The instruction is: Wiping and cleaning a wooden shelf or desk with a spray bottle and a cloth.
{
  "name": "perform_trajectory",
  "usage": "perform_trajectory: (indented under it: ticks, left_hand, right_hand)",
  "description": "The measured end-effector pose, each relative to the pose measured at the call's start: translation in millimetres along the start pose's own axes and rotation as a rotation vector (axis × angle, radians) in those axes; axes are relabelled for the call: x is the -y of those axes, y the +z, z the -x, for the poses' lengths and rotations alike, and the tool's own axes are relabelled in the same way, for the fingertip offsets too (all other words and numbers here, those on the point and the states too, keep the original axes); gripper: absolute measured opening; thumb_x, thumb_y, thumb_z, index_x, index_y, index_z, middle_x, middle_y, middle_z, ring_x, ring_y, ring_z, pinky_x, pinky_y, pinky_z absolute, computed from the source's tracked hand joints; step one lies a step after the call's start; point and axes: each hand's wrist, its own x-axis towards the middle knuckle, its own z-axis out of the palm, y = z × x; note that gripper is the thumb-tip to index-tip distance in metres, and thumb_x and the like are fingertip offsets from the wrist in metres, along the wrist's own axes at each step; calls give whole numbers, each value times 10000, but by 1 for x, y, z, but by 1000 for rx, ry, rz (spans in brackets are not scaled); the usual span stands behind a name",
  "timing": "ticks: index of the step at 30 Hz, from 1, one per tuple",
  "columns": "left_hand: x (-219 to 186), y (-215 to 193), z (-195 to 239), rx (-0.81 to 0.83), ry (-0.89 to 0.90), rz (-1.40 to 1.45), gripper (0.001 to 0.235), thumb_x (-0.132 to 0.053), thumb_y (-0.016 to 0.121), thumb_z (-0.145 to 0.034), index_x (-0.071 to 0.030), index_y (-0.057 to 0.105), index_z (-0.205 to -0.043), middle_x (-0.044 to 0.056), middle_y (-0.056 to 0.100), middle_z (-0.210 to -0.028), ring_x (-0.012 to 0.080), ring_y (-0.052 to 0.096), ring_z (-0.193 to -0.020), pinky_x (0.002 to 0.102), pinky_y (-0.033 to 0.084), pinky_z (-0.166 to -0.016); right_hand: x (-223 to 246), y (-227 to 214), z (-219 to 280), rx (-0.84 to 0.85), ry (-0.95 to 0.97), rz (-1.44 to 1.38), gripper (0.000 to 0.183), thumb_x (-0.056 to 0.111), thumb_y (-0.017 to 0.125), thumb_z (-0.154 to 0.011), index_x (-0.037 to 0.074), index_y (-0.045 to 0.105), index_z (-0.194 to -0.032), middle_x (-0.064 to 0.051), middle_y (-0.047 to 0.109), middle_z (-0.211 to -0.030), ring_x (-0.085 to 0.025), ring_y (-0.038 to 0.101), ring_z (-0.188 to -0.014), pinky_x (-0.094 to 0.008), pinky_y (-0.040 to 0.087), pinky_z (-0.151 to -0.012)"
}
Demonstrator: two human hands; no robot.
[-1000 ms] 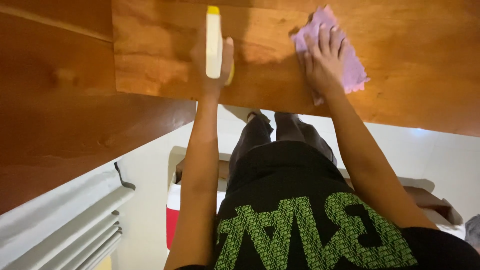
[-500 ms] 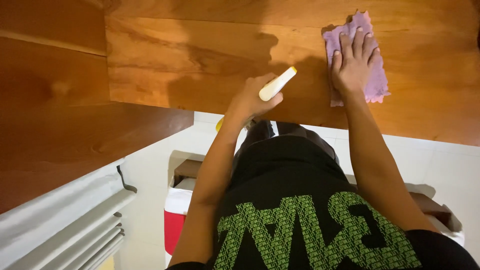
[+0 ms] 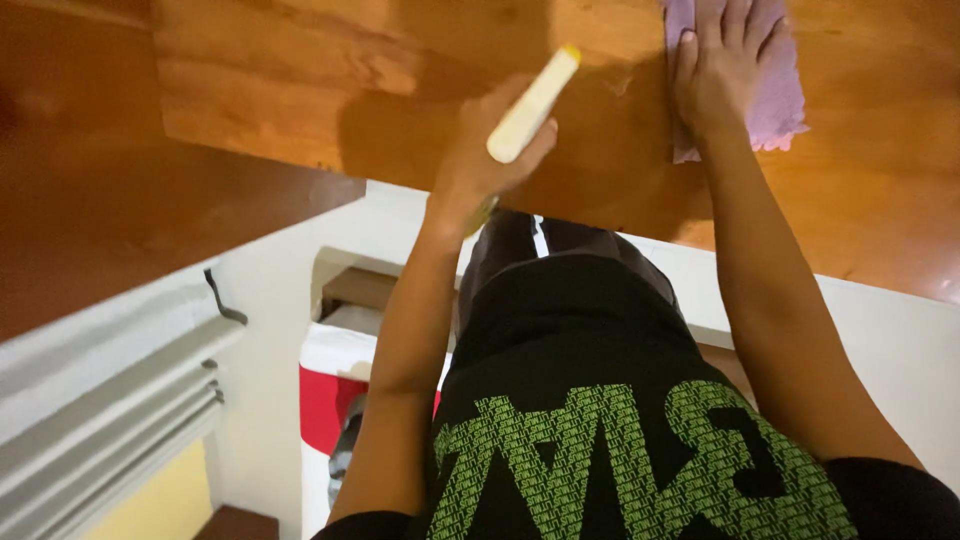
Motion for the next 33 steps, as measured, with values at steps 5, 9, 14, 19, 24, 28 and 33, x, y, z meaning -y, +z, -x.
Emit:
perform_trajectory:
  ticks: [5,9,14,19,24,28,33]
  left_hand:
    - [6,0,-12,-231,128,45,422,-60,718,-919,-94,612,-1326,64,760,-842,151,637,-649,269,502,-606]
    - [18,5,-31,-444,348,-63,184,-42,672,-903,-50,581,-1062,50,602,-684,179,484,-529,309,417,-512]
    - [32,14,-45,-604,457,-112,121,-47,619,-872,-46,537,-782,37,514,-637,189,415,-529,328,393,-506]
    - [38,18,-50,-679,373,-27,87,-105,631,-861,-74,558,-896,51,584,-730,190,492,-618,318,475,-590]
    - [38,21,-51,-688,324,-97,216,-49,650,-843,-78,587,-1048,50,656,-756,182,572,-605,297,532,-593]
    - [50,27,-51,-696,307,-163,459,49,712,-841,-96,609,-1265,29,721,-951,144,633,-680,263,567,-681]
    - [59,25,-49,-633,318,-128,535,23,696,-804,-87,591,-1317,38,705,-943,154,622,-675,264,570,-696]
  right_hand:
    - [9,-10,8,194,-138,-85,623,276,305,-1141,-61,367,-1661,-370,207,-1654,-592,47,-1459,-682,-75,-1130]
    - [-8,7,0,-72,-430,65,431,220,556,-1162,-3,687,-1506,-281,541,-1483,-507,456,-1263,-650,266,-1040]
    - [-12,39,-37,-406,-449,186,356,332,655,-1152,104,776,-907,-81,690,-755,-305,528,-540,-374,437,-535]
    - [39,58,-28,-163,-433,26,418,304,684,-1079,19,691,-1386,-262,531,-1440,-523,491,-1223,-608,357,-1045]
    - [56,40,40,206,-449,-1,586,435,389,-1178,214,397,-1721,-74,100,-1725,-290,-14,-1557,-569,-40,-1223]
    - [34,23,44,236,-407,-86,590,463,418,-1132,190,489,-1650,-146,239,-1728,-338,67,-1571,-591,-47,-1207]
    - [11,18,-32,62,-289,98,537,393,444,-1140,209,453,-1645,-150,284,-1641,-413,163,-1464,-536,453,-911]
